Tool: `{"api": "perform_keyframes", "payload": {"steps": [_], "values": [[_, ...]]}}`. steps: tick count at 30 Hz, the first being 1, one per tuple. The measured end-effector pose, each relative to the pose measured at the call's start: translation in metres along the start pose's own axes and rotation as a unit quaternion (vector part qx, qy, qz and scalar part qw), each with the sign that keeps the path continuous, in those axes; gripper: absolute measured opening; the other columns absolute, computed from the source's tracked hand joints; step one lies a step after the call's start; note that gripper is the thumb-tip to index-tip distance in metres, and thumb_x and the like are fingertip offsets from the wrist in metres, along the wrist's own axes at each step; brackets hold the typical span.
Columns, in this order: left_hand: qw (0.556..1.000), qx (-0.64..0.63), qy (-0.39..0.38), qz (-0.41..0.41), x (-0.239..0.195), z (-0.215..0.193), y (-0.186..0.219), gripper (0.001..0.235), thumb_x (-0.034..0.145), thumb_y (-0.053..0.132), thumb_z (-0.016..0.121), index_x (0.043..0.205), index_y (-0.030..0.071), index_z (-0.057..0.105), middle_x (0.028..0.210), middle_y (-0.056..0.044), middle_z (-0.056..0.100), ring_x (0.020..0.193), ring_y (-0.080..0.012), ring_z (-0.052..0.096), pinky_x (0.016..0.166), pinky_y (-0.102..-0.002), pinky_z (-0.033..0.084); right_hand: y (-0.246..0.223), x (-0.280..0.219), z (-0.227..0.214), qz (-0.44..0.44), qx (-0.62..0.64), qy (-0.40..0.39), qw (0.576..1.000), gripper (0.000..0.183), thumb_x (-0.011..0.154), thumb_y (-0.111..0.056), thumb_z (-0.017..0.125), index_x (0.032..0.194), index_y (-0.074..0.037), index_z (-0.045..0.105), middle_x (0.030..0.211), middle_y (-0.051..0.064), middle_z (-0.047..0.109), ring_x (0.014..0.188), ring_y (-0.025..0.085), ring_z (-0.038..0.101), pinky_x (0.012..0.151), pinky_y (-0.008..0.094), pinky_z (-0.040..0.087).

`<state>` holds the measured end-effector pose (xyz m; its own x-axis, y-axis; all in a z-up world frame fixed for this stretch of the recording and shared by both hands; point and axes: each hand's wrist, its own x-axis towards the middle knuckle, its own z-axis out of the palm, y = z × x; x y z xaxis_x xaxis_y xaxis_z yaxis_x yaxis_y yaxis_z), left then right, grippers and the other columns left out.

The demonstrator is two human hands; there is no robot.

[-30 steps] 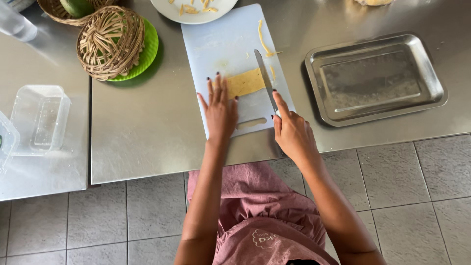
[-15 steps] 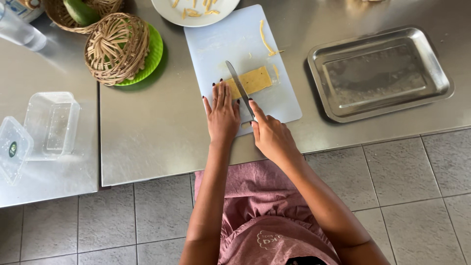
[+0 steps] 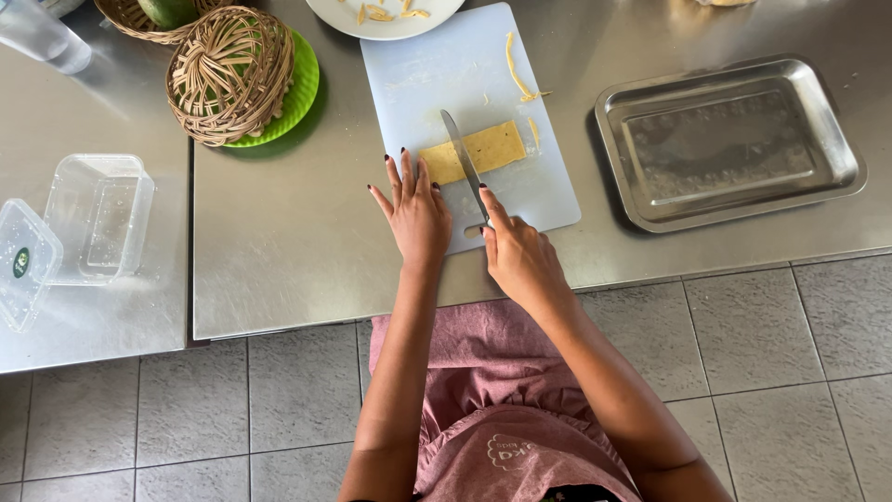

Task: The person uses a knife to cut thin slices of cheese into smaller rectangular pieces on a white cutting board, then uses their hands to place the pieces onto a white plate.

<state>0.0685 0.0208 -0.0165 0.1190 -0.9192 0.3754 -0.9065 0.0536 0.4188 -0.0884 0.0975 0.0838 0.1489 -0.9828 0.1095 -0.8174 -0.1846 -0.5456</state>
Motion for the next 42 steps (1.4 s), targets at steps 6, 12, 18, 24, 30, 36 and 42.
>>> {"api": "perform_keyframes", "payload": {"steps": [6, 12, 18, 24, 30, 36, 42], "values": [[1.0, -0.013, 0.014, 0.002, 0.0, 0.004, -0.001, 0.056, 0.096, 0.008, 0.051, 0.152, 0.002, 0.051, 0.162, -0.015, 0.04, 0.156, -0.0351, 0.023, 0.124, -0.067, 0.006, -0.003, 0.001, -0.004, 0.019, 0.006, -0.017, 1.0, 0.058, 0.101, -0.017, 0.056, 0.156, -0.011, 0.037, 0.086, 0.024, 0.072, 0.076, 0.042, 0.073, 0.071, 0.053, 0.059], [1.0, 0.001, 0.002, -0.01, 0.001, 0.006, -0.002, 0.053, 0.097, 0.009, 0.052, 0.149, 0.004, 0.051, 0.164, -0.013, 0.039, 0.157, -0.035, 0.023, 0.124, -0.067, 0.004, -0.006, 0.002, -0.001, 0.032, 0.04, -0.037, 0.998, 0.057, 0.102, -0.017, 0.054, 0.156, -0.01, 0.036, 0.088, 0.024, 0.073, 0.076, 0.038, 0.075, 0.071, 0.049, 0.062], [1.0, 0.0, -0.005, -0.012, 0.0, 0.002, 0.0, 0.052, 0.093, 0.008, 0.054, 0.145, 0.004, 0.056, 0.164, -0.013, 0.039, 0.157, -0.0358, 0.023, 0.123, -0.067, 0.005, -0.016, -0.001, 0.007, -0.016, 0.045, -0.014, 0.999, 0.058, 0.099, -0.014, 0.058, 0.154, -0.009, 0.041, 0.092, 0.024, 0.074, 0.08, 0.044, 0.072, 0.073, 0.054, 0.058], [1.0, 0.0, 0.003, -0.007, 0.0, 0.001, 0.001, 0.051, 0.093, 0.008, 0.055, 0.144, 0.003, 0.057, 0.164, -0.013, 0.039, 0.157, -0.0358, 0.024, 0.124, -0.068, 0.006, -0.017, 0.001, 0.005, -0.003, 0.023, -0.017, 1.0, 0.057, 0.1, -0.016, 0.058, 0.154, -0.01, 0.04, 0.089, 0.024, 0.073, 0.079, 0.044, 0.072, 0.072, 0.055, 0.057], [1.0, 0.007, 0.006, -0.006, 0.0, 0.002, 0.001, 0.051, 0.094, 0.008, 0.054, 0.145, 0.003, 0.057, 0.164, -0.013, 0.039, 0.157, -0.0358, 0.023, 0.124, -0.068, 0.005, -0.019, 0.001, 0.006, 0.004, 0.004, -0.027, 1.0, 0.058, 0.101, -0.017, 0.058, 0.155, -0.01, 0.039, 0.089, 0.026, 0.072, 0.079, 0.045, 0.072, 0.073, 0.055, 0.057], [1.0, -0.003, 0.008, 0.001, 0.0, 0.0, 0.002, 0.06, 0.094, 0.008, 0.053, 0.155, 0.006, 0.05, 0.164, -0.014, 0.036, 0.157, -0.0368, 0.02, 0.124, -0.068, 0.004, -0.016, 0.002, 0.007, 0.021, -0.013, -0.03, 0.999, 0.06, 0.101, -0.017, 0.058, 0.156, -0.011, 0.036, 0.089, 0.028, 0.07, 0.077, 0.044, 0.072, 0.07, 0.053, 0.059], [0.998, 0.025, -0.049, -0.002, 0.001, -0.01, 0.008, 0.059, 0.092, 0.007, 0.053, 0.151, 0.011, 0.049, 0.168, -0.009, 0.031, 0.159, -0.0355, 0.013, 0.123, -0.069, 0.0, -0.014, 0.003, 0.01, 0.014, -0.026, -0.03, 0.999, 0.061, 0.1, -0.017, 0.059, 0.157, -0.011, 0.036, 0.088, 0.027, 0.071, 0.076, 0.044, 0.071, 0.07, 0.054, 0.058]]}}
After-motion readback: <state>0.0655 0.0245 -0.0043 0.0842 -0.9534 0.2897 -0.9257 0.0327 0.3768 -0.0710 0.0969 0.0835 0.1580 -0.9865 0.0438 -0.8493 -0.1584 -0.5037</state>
